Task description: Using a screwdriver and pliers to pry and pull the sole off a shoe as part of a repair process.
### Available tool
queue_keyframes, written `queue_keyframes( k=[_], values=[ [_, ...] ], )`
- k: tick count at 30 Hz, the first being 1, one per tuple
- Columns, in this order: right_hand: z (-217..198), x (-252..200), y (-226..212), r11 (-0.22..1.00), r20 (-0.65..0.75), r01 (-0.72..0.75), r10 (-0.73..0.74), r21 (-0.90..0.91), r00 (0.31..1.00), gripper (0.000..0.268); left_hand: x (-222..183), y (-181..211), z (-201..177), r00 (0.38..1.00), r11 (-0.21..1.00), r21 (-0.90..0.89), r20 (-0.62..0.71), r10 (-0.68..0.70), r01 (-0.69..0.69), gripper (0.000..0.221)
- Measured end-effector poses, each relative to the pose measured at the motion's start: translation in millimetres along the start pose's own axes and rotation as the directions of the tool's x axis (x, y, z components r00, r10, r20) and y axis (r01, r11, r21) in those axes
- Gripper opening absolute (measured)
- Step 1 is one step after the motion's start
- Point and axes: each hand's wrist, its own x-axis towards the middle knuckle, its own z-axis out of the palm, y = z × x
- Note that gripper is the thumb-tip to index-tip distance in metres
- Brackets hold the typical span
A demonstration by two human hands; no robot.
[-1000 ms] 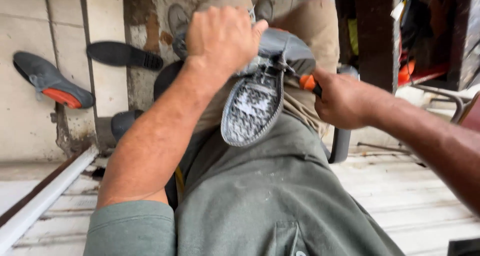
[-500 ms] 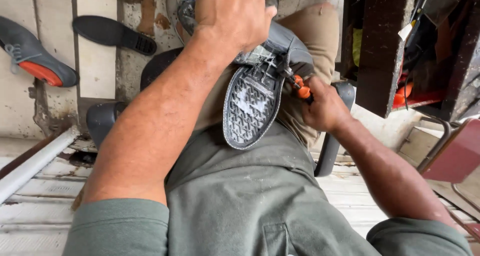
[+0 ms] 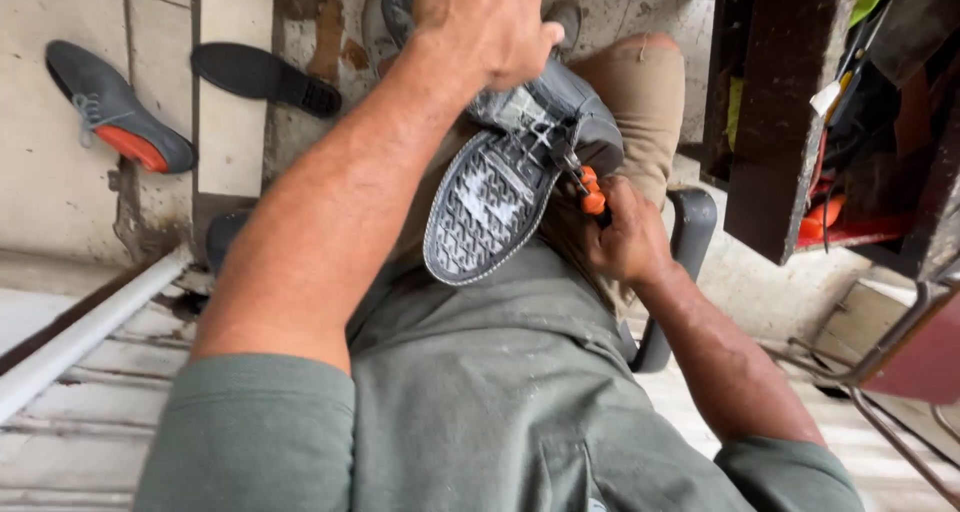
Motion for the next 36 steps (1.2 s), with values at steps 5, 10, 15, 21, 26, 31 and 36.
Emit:
queue_keyframes(
  k=[5, 10, 15, 21, 26, 31, 36],
  values=[
    [-1.8, 5.8, -2.5, 0.990, -0.133, 0.092, -0.106, -0.110, 0.985, 0.038, 7.1, -2.1, 1.4, 0.999, 0.999, 0.031, -0.048, 0.021, -0.020, 0.063],
    [8.3, -3.1, 9.8, 0.993, 0.025, -0.040, 0.043, -0.115, 0.999, 0.027, -23.9, 16.8, 2.0, 0.998, 0.986, 0.160, -0.056, -0.038, 0.047, 0.053],
    [-38.8, 9.5, -82.6, 0.944, 0.310, -0.312, 0.266, 0.110, 0.913, 0.011, -64.4, 20.9, 28.2, 0.982, 0.978, 0.196, -0.183, -0.034, 0.071, 0.059],
    [-58.5, 20.5, -106.1, 0.867, 0.431, -0.180, 0.399, -0.465, 0.809, 0.025, -141.0, -13.3, 20.2, 0.813, 0.963, 0.223, -0.526, 0.250, -0.152, 0.078],
    [-45.8, 9.3, -92.9, 0.919, 0.468, -0.382, 0.381, -0.098, 0.797, 0.021, -183.3, -66.0, 69.5, 0.825, 0.676, -0.628, -0.563, -0.052, -0.386, 0.093],
    [-43.3, 12.3, -70.5, 0.741, 0.625, -0.489, 0.120, 0.460, 0.771, 0.023, -182.4, -29.3, 45.2, 0.630, 0.766, -0.393, -0.777, 0.019, -0.509, 0.046],
    [-48.0, 9.6, -90.1, 0.954, 0.493, -0.278, 0.295, -0.109, 0.818, 0.014, -179.6, -9.5, 9.6, 0.631, 0.910, -0.006, -0.723, 0.283, -0.415, 0.030]
  ],
)
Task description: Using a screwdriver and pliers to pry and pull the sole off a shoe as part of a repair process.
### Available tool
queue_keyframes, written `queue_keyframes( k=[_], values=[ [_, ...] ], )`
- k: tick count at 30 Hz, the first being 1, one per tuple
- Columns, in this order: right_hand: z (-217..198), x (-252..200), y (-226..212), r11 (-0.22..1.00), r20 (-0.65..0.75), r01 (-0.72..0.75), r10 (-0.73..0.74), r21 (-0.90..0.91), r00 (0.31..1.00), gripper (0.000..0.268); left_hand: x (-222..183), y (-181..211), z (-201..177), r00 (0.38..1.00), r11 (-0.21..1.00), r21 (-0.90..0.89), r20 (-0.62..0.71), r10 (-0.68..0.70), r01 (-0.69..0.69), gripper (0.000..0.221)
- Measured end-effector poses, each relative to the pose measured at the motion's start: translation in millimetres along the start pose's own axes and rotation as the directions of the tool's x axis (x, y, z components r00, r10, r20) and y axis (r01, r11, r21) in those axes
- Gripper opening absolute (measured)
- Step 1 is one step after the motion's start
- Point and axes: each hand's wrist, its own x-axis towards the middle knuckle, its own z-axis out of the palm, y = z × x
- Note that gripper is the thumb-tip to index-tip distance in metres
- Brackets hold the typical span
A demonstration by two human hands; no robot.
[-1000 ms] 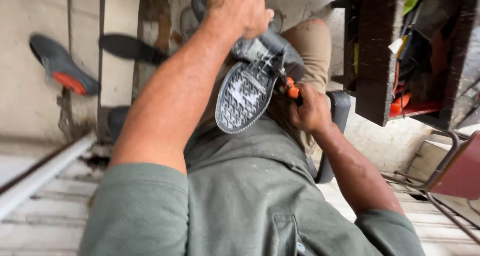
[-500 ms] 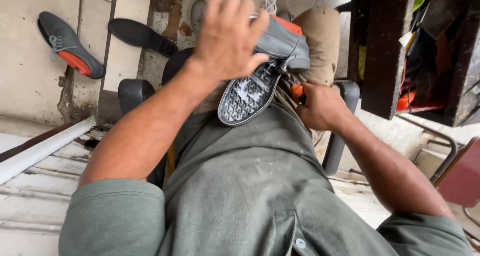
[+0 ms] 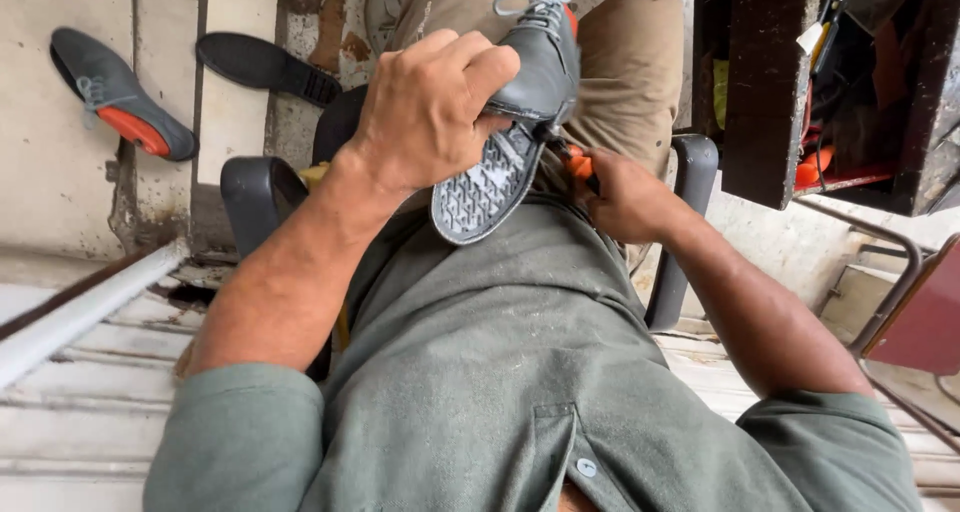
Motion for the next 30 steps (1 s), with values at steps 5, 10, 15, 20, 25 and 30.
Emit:
queue_keyframes(
  k=[5, 10, 15, 20, 25, 30],
  values=[
    [21.9, -13.4, 19.5, 0.871, -0.031, 0.064, -0.056, 0.488, 0.998, 0.024, 11.8, -21.6, 18.6, 0.985, 0.957, -0.266, 0.152, -0.080, 0.119, 0.035],
    [3.7, -16.5, 2.9, 0.924, -0.040, 0.050, -0.038, 0.380, 0.998, 0.014, 6.8, -35.8, 16.9, 0.987, 0.948, -0.297, 0.143, -0.075, 0.115, 0.063],
    [0.1, 0.7, -5.9, 0.898, 0.075, -0.155, 0.136, 0.412, 0.988, 0.031, 5.9, -26.7, 24.0, 0.992, 0.951, -0.286, 0.077, -0.095, 0.113, 0.064],
    [-18.4, 6.8, -11.3, 0.908, -0.192, -0.279, 0.227, -0.314, 0.955, 0.035, 37.0, 3.0, 30.3, 0.979, 0.975, -0.150, 0.147, -0.141, 0.163, 0.055],
    [-15.0, 2.9, 2.3, 0.966, -0.166, -0.175, 0.145, -0.189, 0.976, 0.041, 72.6, -12.6, 52.2, 0.916, 0.964, -0.059, 0.332, -0.225, 0.258, 0.053],
    [-12.0, 14.2, 14.0, 0.973, -0.155, -0.165, 0.140, -0.163, 0.978, 0.046, 78.8, -28.5, 73.2, 0.842, 0.954, 0.018, 0.464, -0.274, 0.300, 0.055]
  ],
)
